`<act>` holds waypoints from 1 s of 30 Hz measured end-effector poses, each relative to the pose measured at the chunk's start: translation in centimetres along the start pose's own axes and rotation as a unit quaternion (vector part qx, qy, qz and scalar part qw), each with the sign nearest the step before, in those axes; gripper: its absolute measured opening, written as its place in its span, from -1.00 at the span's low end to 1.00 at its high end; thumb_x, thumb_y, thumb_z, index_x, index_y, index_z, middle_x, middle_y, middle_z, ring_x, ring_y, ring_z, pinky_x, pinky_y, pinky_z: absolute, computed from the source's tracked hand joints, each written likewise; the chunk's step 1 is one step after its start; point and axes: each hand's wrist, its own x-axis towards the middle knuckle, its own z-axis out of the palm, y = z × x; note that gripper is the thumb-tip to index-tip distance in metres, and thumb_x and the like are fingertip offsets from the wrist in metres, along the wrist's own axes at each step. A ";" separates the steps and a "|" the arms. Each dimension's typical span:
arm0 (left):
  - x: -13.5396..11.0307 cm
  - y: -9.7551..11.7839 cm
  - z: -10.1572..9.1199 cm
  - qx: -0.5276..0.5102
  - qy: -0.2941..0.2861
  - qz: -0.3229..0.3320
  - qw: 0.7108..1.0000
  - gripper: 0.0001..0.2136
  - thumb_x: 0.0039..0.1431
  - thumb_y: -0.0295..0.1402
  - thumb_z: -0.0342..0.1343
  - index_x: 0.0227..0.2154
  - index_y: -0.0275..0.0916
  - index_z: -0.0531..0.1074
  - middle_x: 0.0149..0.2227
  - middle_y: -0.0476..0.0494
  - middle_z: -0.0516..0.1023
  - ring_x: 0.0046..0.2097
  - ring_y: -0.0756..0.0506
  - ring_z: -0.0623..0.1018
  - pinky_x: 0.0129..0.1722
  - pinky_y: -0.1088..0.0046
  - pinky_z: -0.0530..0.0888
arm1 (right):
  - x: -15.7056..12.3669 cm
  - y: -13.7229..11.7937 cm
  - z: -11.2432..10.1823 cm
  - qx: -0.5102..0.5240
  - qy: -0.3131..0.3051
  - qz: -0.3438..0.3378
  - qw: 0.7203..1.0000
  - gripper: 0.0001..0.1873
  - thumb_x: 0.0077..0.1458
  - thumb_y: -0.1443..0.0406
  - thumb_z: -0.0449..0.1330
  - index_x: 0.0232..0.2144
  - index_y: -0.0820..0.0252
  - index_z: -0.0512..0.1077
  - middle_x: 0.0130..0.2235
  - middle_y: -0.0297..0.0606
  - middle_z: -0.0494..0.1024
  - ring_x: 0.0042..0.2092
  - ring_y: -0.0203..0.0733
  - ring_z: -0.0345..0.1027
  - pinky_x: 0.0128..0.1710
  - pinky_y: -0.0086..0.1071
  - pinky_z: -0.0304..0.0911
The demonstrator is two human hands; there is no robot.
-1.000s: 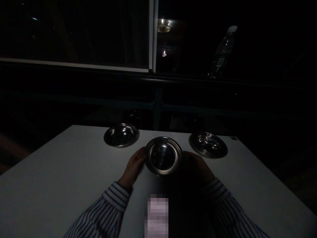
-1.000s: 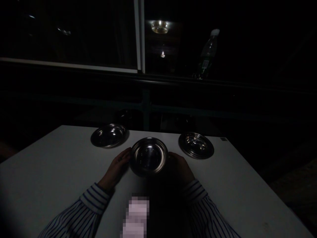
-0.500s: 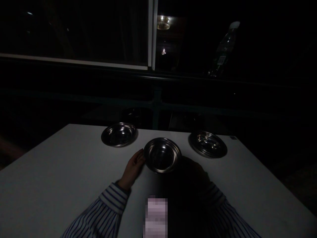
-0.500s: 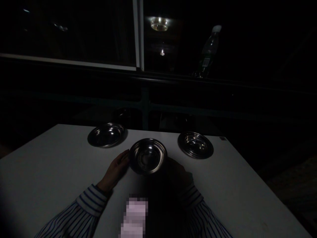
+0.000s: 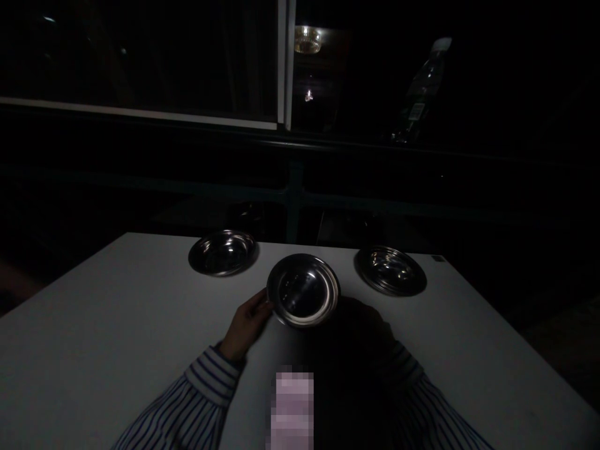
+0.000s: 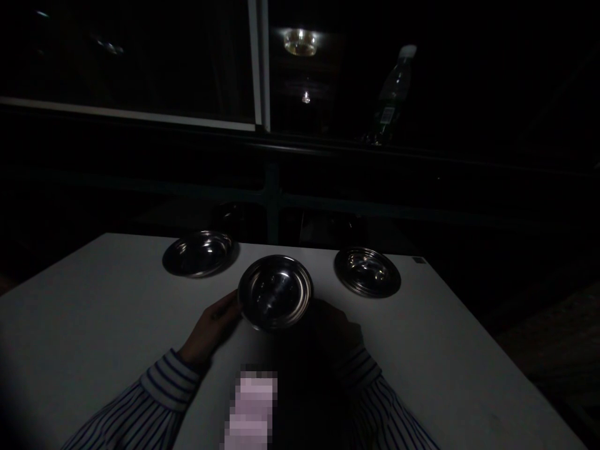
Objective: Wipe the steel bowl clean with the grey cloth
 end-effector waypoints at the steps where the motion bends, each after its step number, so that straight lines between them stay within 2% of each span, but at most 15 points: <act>1: -0.1 0.2 0.0 -0.006 0.004 0.002 1.000 -0.48 -0.08 -0.20 0.17 -0.02 -0.31 0.37 0.02 -0.22 0.44 0.09 -0.23 0.36 0.10 0.19 0.23 | 0.0 0.1 0.1 -0.008 -0.002 0.002 1.000 -0.61 0.10 0.21 -0.01 -0.05 0.17 0.39 -0.03 -0.19 0.45 0.01 -0.08 0.32 0.02 -0.19 0.21; 6: -0.2 0.4 0.0 -0.010 0.028 -0.003 1.000 -0.47 -0.07 -0.20 0.17 0.00 -0.30 0.36 0.05 -0.21 0.41 0.12 -0.21 0.32 0.13 0.23 0.20 | 0.1 0.6 0.3 -0.045 -0.012 -0.027 0.999 -0.60 0.13 0.23 -0.07 -0.06 0.20 0.39 -0.02 -0.17 0.44 0.02 -0.09 0.30 0.04 -0.18 0.17; 10: 0.0 -0.1 -0.1 0.010 0.036 -0.007 0.999 -0.52 -0.06 -0.19 0.14 -0.06 -0.31 0.41 0.01 -0.23 0.45 0.08 -0.21 0.37 0.12 0.21 0.20 | 0.0 0.4 0.2 -0.094 -0.024 -0.019 0.995 -0.64 0.11 0.22 -0.04 -0.08 0.10 0.40 -0.05 -0.22 0.47 -0.02 -0.08 0.33 0.01 -0.19 0.19; 13: 0.2 -0.5 -0.2 0.031 0.042 -0.010 0.999 -0.54 -0.07 -0.17 0.13 -0.10 -0.32 0.44 -0.03 -0.23 0.49 0.03 -0.22 0.42 0.09 0.20 0.25 | -0.3 -0.1 0.0 -0.107 -0.022 -0.012 0.994 -0.65 0.11 0.21 -0.03 -0.09 0.09 0.40 -0.07 -0.22 0.48 -0.08 -0.10 0.38 -0.05 -0.23 0.24; 17: 0.4 -1.0 -0.3 0.050 0.047 -0.012 0.998 -0.54 -0.07 -0.14 0.12 -0.13 -0.34 0.46 -0.11 -0.24 0.54 -0.05 -0.22 0.48 0.00 0.20 0.34 | -0.4 0.1 -1.1 -0.109 -0.013 -0.026 0.994 -0.63 0.10 0.23 -0.03 -0.09 0.16 0.40 -0.08 -0.17 0.49 -0.09 -0.11 0.39 -0.07 -0.26 0.25; 22: 0.4 -1.0 -0.4 0.077 0.052 0.005 0.996 -0.59 -0.05 -0.14 0.10 -0.20 -0.34 0.50 -0.15 -0.24 0.57 -0.08 -0.22 0.50 -0.01 0.22 0.34 | -1.0 3.4 -3.7 -0.191 0.028 0.030 0.981 -0.54 0.08 0.21 -0.03 -0.02 0.29 0.34 0.00 -0.09 0.42 0.02 -0.06 0.30 0.01 -0.22 0.19; 24: 0.3 -0.9 -0.4 0.085 0.053 0.012 0.995 -0.60 -0.05 -0.13 0.10 -0.22 -0.32 0.51 -0.16 -0.22 0.57 -0.07 -0.22 0.50 0.01 0.21 0.32 | -1.3 5.2 -4.5 -0.228 0.039 0.028 0.972 -0.53 0.07 0.20 -0.03 -0.02 0.30 0.35 0.02 -0.07 0.40 0.05 -0.04 0.25 0.07 -0.21 0.12; 27: 0.2 -0.8 -0.4 0.092 0.052 0.012 0.994 -0.60 -0.04 -0.13 0.09 -0.21 -0.30 0.51 -0.16 -0.20 0.58 -0.07 -0.23 0.50 0.00 0.20 0.32 | -1.8 7.5 -5.0 -0.250 0.017 0.058 0.966 -0.53 0.05 0.19 0.01 -0.01 0.29 0.35 0.01 -0.06 0.40 0.06 -0.01 0.24 0.07 -0.18 0.11; 30: 0.2 -1.0 -0.4 0.098 0.046 0.007 0.994 -0.59 -0.01 -0.13 0.08 -0.18 -0.31 0.50 -0.16 -0.20 0.58 -0.07 -0.22 0.50 0.00 0.20 0.33 | -2.0 8.7 -5.0 -0.238 -0.016 0.097 0.966 -0.47 0.04 0.17 0.02 0.02 0.33 0.32 0.02 -0.02 0.38 0.06 0.01 0.24 0.05 -0.17 0.12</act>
